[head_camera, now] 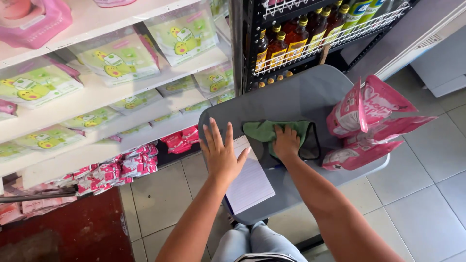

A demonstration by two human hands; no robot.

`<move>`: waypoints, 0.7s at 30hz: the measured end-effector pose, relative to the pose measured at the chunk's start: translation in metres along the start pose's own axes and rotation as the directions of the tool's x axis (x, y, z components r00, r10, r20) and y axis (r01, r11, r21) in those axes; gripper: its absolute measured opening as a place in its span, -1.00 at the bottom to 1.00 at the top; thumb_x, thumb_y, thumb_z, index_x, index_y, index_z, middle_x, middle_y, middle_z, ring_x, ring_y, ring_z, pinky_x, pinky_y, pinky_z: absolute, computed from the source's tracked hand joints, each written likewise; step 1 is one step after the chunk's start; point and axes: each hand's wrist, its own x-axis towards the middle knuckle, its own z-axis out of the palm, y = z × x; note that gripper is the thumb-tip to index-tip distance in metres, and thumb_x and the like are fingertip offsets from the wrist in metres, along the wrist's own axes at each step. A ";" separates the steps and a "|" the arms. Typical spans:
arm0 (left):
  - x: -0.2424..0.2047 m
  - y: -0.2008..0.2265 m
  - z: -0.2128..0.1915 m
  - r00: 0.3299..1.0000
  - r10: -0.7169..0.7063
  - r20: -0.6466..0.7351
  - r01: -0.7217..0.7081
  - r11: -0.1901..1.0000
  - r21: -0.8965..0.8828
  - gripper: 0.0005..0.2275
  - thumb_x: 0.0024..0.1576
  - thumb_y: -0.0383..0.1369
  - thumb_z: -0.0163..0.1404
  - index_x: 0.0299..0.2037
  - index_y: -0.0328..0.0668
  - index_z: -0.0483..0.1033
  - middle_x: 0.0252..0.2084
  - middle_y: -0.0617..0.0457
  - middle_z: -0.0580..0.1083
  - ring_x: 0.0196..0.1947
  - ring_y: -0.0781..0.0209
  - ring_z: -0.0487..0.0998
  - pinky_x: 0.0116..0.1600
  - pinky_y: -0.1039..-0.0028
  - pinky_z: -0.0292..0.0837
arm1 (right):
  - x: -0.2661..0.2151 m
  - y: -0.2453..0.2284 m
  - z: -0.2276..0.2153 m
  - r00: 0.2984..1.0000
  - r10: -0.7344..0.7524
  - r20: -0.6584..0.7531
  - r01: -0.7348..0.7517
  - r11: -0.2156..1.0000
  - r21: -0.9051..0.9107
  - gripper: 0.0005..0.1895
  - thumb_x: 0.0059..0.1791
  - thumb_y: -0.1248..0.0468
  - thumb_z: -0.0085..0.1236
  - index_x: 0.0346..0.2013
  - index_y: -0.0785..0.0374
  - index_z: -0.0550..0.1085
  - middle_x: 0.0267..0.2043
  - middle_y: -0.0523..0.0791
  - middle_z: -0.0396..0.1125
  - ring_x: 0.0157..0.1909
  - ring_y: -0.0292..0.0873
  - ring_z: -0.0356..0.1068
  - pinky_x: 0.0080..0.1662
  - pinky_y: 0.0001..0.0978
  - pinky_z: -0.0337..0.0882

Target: The person wipes pink product packages with a green cloth and places them on a shelf. The person handles multiple packages, wiping them individually before arranging them on the shelf.

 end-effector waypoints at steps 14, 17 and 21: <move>0.034 0.014 0.052 0.976 0.174 0.129 -0.158 0.980 -0.121 -0.42 0.23 -0.21 0.00 0.47 -0.05 0.13 0.54 -0.40 -0.19 0.52 -0.50 -0.25 0.42 -0.36 -0.28 | -0.047 0.041 -0.097 0.938 0.346 -0.024 0.084 -0.160 0.983 -0.70 0.11 0.21 0.14 0.10 0.27 0.48 -0.10 -0.15 0.46 -0.09 -0.21 0.42 -0.03 -0.28 0.42; 0.044 0.043 0.056 0.966 0.188 0.180 -0.153 0.969 -0.192 -0.46 0.21 -0.28 0.00 0.44 -0.01 0.19 0.53 -0.34 -0.13 0.52 -0.48 -0.23 0.43 -0.34 -0.29 | -0.070 0.050 -0.150 0.951 0.310 -0.005 0.154 -0.459 0.875 -0.67 0.11 0.23 0.10 0.16 0.22 0.43 -0.03 -0.16 0.43 -0.04 -0.22 0.43 0.01 -0.27 0.44; 0.067 0.088 0.060 0.955 0.181 0.234 -0.093 0.935 -0.342 -0.57 0.17 -0.32 0.01 0.28 -0.01 0.36 0.44 -0.26 0.12 0.45 -0.45 -0.06 0.36 -0.36 -0.13 | -0.097 0.073 -0.208 0.971 0.233 -0.060 0.198 -0.633 0.749 -0.61 0.12 0.20 0.03 0.25 0.20 0.38 0.14 -0.11 0.39 0.14 -0.11 0.42 0.18 -0.15 0.44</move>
